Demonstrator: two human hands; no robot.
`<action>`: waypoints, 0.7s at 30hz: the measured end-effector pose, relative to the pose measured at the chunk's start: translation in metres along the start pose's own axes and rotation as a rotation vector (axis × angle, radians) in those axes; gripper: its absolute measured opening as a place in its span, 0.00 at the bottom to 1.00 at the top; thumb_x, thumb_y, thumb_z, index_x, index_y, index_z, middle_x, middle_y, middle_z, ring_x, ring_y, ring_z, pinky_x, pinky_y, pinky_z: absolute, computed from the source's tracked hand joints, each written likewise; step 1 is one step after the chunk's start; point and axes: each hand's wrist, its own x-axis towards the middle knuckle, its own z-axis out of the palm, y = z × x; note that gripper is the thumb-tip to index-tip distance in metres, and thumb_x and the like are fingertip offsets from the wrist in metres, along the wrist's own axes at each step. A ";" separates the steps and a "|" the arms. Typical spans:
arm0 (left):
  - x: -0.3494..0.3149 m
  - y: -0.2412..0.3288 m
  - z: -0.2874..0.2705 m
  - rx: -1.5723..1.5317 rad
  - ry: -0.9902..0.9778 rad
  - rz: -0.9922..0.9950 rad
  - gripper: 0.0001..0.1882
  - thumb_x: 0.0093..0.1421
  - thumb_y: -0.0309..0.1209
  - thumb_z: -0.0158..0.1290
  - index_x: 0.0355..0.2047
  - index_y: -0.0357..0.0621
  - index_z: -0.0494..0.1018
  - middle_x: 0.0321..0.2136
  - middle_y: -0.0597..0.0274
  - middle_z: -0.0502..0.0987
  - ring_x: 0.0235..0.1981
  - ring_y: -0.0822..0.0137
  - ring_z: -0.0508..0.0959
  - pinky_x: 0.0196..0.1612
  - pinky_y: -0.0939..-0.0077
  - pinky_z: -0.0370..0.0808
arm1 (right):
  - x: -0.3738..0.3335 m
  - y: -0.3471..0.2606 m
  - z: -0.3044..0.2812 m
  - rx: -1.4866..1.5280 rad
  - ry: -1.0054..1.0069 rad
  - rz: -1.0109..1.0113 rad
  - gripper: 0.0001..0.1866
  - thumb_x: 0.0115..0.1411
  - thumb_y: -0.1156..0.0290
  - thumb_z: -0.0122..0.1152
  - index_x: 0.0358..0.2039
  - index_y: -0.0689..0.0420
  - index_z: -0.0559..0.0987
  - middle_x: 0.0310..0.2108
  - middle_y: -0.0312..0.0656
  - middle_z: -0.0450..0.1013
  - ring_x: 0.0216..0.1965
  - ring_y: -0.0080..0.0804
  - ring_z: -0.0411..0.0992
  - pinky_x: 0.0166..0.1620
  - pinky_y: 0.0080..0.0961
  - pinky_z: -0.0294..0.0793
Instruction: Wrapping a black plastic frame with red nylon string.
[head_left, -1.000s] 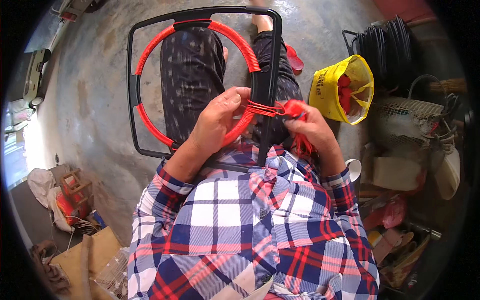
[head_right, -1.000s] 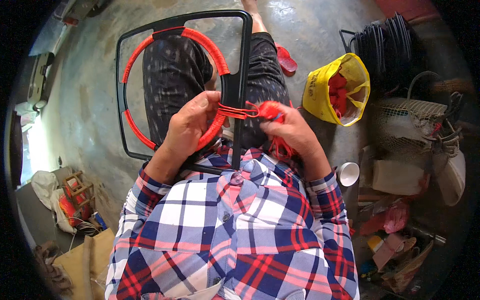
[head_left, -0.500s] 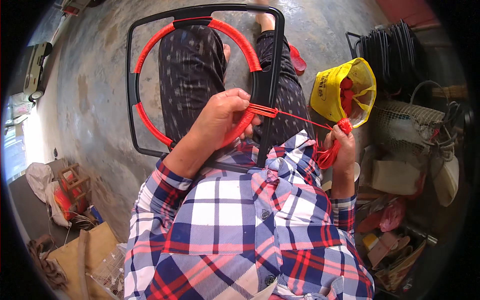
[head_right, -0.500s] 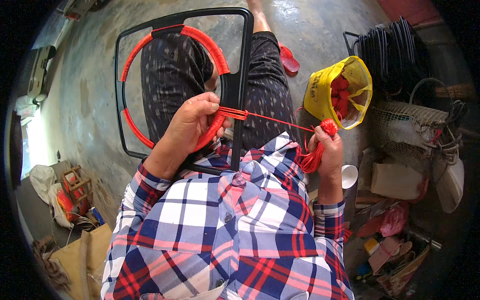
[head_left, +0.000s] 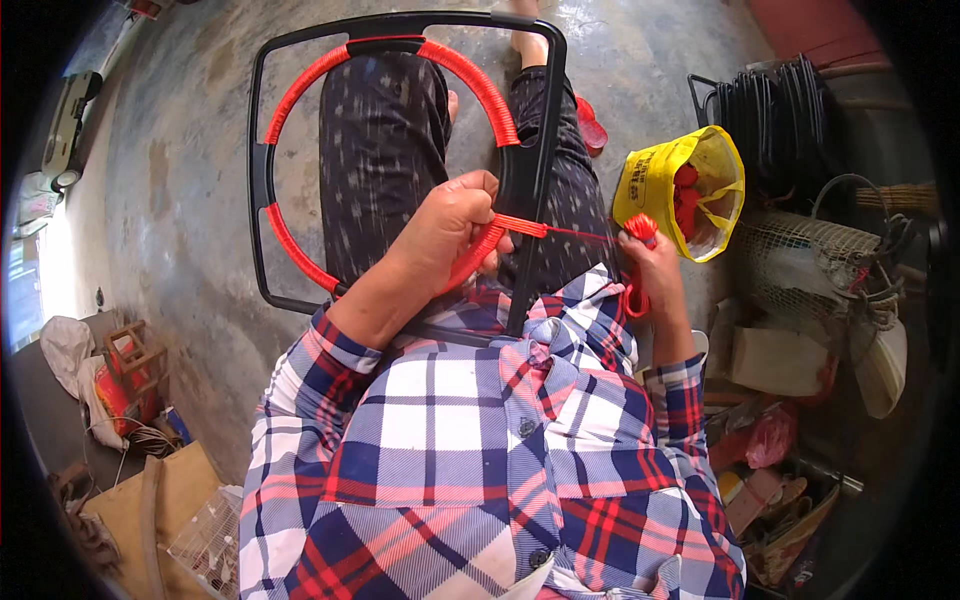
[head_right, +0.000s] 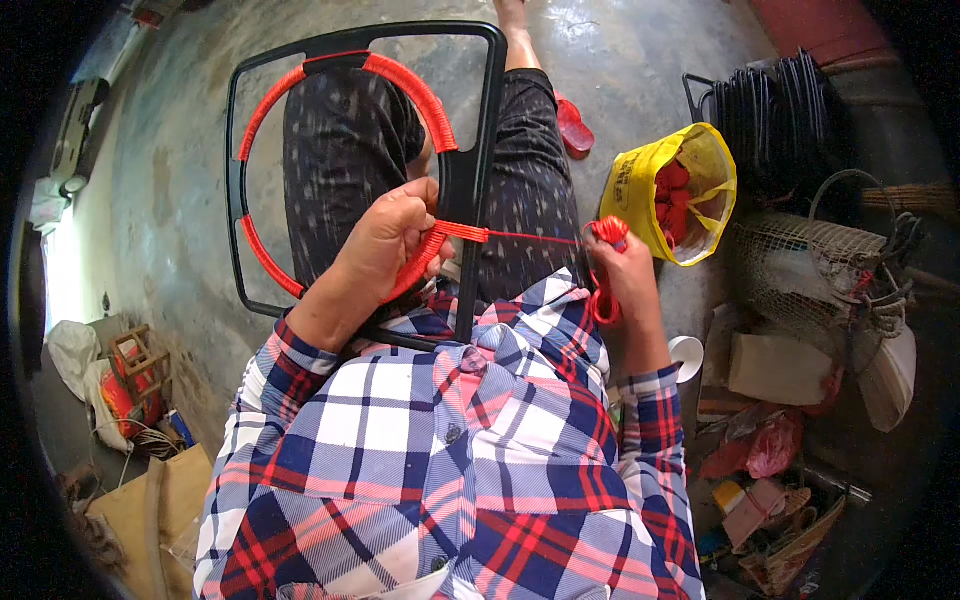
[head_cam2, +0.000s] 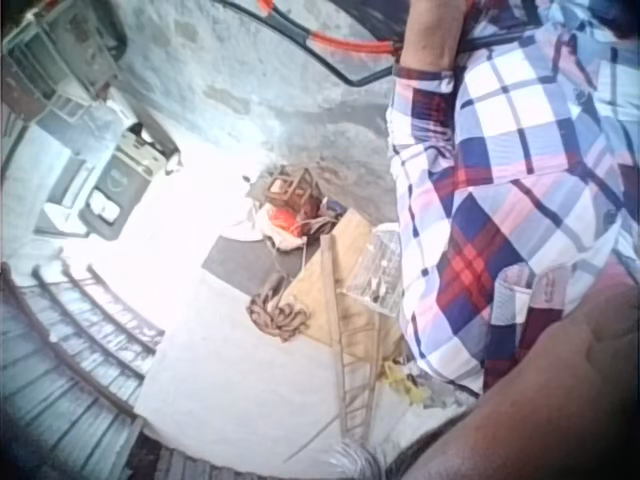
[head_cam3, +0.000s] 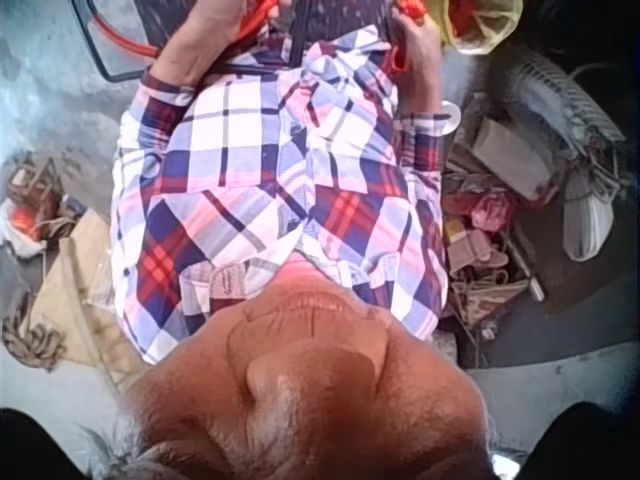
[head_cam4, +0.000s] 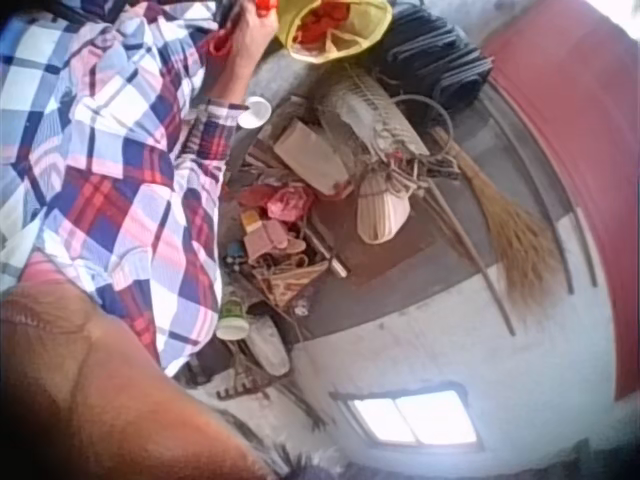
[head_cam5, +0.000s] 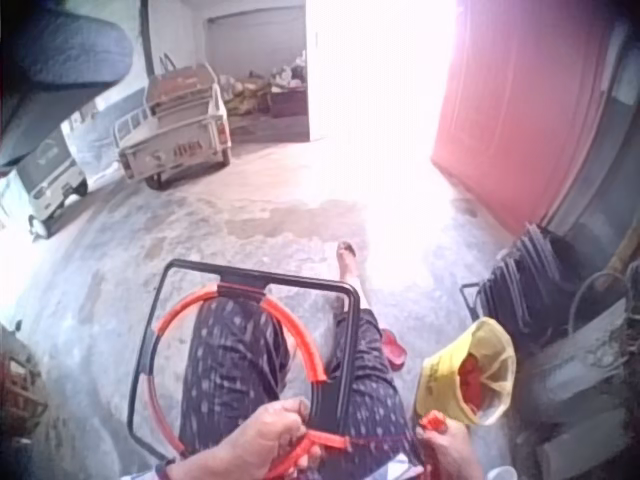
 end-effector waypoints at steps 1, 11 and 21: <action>0.001 -0.002 -0.002 0.006 0.001 0.002 0.10 0.51 0.25 0.42 0.35 0.37 0.65 0.26 0.56 0.73 0.21 0.67 0.77 0.20 0.78 0.76 | 0.007 -0.011 0.003 -0.184 0.083 -0.142 0.12 0.55 0.70 0.60 0.37 0.62 0.74 0.26 0.36 0.73 0.26 0.24 0.71 0.32 0.22 0.69; -0.011 -0.008 0.018 0.101 0.074 0.617 0.24 0.66 0.39 0.43 0.58 0.40 0.57 0.47 0.59 0.68 0.42 0.69 0.72 0.46 0.75 0.69 | -0.009 -0.166 0.110 -0.798 -0.045 -1.227 0.14 0.46 0.73 0.63 0.36 0.51 0.76 0.34 0.37 0.73 0.35 0.38 0.74 0.36 0.32 0.73; 0.002 -0.012 0.008 -0.006 0.176 0.344 0.20 0.54 0.16 0.45 0.48 0.37 0.68 0.40 0.61 0.76 0.42 0.70 0.76 0.47 0.76 0.73 | -0.003 -0.114 0.088 -0.768 0.370 -1.100 0.25 0.38 0.69 0.71 0.40 0.54 0.74 0.47 0.40 0.69 0.49 0.42 0.67 0.51 0.38 0.65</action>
